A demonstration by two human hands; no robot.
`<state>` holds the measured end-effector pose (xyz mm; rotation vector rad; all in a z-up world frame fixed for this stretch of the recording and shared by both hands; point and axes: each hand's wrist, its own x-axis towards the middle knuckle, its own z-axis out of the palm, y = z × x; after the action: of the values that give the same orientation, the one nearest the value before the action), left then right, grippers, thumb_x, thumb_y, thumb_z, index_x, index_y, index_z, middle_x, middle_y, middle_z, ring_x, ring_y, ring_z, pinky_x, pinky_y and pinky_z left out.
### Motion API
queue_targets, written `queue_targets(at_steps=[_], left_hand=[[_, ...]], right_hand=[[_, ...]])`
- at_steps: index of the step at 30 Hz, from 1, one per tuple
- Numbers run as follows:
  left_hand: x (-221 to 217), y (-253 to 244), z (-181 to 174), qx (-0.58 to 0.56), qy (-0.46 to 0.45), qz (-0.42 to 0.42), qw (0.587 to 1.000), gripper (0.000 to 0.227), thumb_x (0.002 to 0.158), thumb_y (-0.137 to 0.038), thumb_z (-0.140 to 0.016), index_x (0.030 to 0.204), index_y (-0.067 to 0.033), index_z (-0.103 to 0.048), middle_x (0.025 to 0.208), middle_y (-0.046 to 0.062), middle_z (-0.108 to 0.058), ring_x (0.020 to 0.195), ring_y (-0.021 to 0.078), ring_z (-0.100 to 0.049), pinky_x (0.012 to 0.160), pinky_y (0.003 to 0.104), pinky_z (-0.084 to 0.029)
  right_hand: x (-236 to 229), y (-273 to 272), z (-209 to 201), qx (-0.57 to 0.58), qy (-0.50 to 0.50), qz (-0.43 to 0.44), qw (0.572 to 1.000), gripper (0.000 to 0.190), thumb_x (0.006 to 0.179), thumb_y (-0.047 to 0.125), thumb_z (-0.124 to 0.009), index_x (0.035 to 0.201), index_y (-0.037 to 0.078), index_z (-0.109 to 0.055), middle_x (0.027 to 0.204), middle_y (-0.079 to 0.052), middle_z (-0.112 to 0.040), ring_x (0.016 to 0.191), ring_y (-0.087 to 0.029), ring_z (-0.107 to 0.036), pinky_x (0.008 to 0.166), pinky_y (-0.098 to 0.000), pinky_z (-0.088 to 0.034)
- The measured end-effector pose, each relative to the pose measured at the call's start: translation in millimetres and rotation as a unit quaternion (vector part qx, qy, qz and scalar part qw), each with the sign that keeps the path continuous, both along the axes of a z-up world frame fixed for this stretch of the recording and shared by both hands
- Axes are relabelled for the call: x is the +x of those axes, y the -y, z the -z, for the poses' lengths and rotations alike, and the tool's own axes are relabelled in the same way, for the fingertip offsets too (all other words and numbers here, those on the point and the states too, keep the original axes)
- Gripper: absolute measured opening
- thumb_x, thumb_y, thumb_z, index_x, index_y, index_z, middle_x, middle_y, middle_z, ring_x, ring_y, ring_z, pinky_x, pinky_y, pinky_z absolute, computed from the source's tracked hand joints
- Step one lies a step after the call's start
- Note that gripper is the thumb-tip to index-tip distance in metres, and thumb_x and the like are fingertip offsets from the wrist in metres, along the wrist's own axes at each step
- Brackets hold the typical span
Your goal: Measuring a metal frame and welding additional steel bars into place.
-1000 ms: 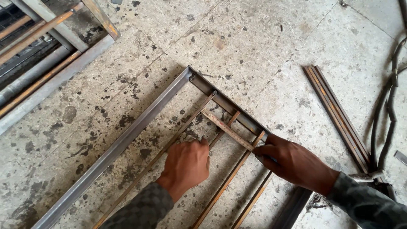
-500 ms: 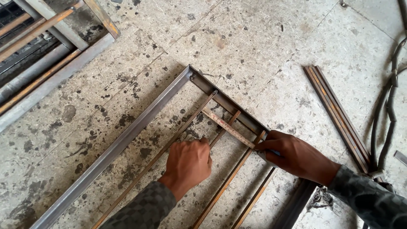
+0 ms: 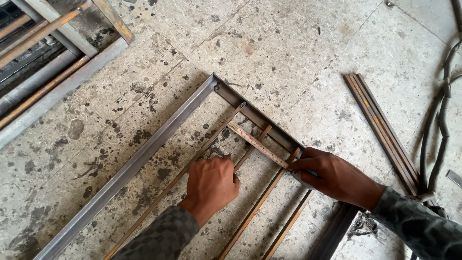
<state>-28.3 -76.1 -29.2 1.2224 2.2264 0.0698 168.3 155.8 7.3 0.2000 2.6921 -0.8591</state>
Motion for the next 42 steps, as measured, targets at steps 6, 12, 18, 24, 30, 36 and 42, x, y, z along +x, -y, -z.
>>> queue_targets(at_steps=[6, 12, 18, 24, 30, 36, 42], left_hand=[[0, 1, 6, 0.017, -0.001, -0.011, 1.0, 0.021, 0.09, -0.031, -0.079, 0.086, -0.0128, -0.069, 0.075, 0.002, -0.069, 0.06, 0.0142, -0.061, 0.067, 0.036, -0.056], [0, 2, 17, 0.07, -0.023, -0.012, 0.997, 0.022, 0.084, -0.03, -0.082, 0.083, -0.0118, -0.069, 0.074, 0.003, -0.069, 0.059, 0.0145, -0.06, 0.067, 0.038, -0.055], [4, 0, 21, 0.016, -0.003, -0.004, 1.0, 0.023, 0.091, -0.03, -0.077, 0.098, -0.0099, -0.068, 0.086, 0.006, -0.072, 0.072, 0.0184, -0.067, 0.081, 0.042, -0.056], [7, -4, 26, -0.006, 0.002, -0.008, 1.0, 0.026, 0.091, -0.028, -0.078, 0.105, -0.009, -0.067, 0.092, 0.008, -0.072, 0.077, 0.0192, -0.068, 0.088, 0.043, -0.055], [3, -2, 7, -0.003, 0.019, -0.031, 0.999, 0.02, 0.092, -0.027, -0.075, 0.1, -0.0101, -0.069, 0.086, 0.006, -0.073, 0.069, 0.018, -0.068, 0.075, 0.038, -0.061], [1, 0, 7, 0.02, -0.005, -0.015, 1.0, 0.029, 0.089, -0.029, -0.077, 0.107, -0.0086, -0.069, 0.086, 0.006, -0.073, 0.066, 0.0168, -0.067, 0.069, 0.036, -0.057], [-3, 0, -25, 0.022, 0.008, 0.005, 1.0, 0.047, 0.093, -0.026, -0.07, 0.133, -0.0041, -0.057, 0.101, 0.015, -0.072, 0.069, 0.021, -0.07, 0.058, 0.035, -0.063]], right_hand=[[-1, 1, -2, 0.004, 0.025, 0.011, 1.0, 0.033, 0.096, 0.02, -0.059, 0.124, 0.012, -0.073, 0.106, -0.005, -0.07, 0.075, -0.016, -0.072, 0.067, -0.0302, -0.066], [-5, 4, -10, 0.005, 0.028, 0.017, 0.999, 0.032, 0.095, 0.02, -0.06, 0.123, 0.012, -0.074, 0.102, -0.005, -0.07, 0.076, -0.017, -0.072, 0.069, -0.0314, -0.065], [-5, 4, -9, -0.002, 0.026, 0.02, 0.999, 0.033, 0.095, 0.02, -0.06, 0.123, 0.012, -0.074, 0.103, -0.006, -0.07, 0.076, -0.017, -0.072, 0.07, -0.0314, -0.065], [-3, 4, -8, 0.003, 0.03, 0.016, 0.999, 0.033, 0.095, 0.02, -0.06, 0.124, 0.011, -0.073, 0.107, -0.006, -0.069, 0.076, -0.017, -0.072, 0.07, -0.0315, -0.065], [-3, 2, -6, 0.002, 0.042, 0.02, 0.999, 0.033, 0.095, 0.021, -0.06, 0.125, 0.012, -0.073, 0.111, -0.005, -0.07, 0.077, -0.016, -0.073, 0.071, -0.0315, -0.065], [0, 2, -5, 0.003, 0.014, 0.009, 1.0, 0.032, 0.095, 0.02, -0.061, 0.122, 0.012, -0.074, 0.104, -0.006, -0.071, 0.077, -0.017, -0.073, 0.07, -0.0304, -0.066], [28, 14, -41, 0.043, 0.013, 0.037, 0.998, 0.032, 0.093, 0.024, -0.064, 0.122, 0.014, -0.075, 0.104, -0.006, -0.07, 0.067, -0.017, -0.071, 0.06, -0.0306, -0.065]])
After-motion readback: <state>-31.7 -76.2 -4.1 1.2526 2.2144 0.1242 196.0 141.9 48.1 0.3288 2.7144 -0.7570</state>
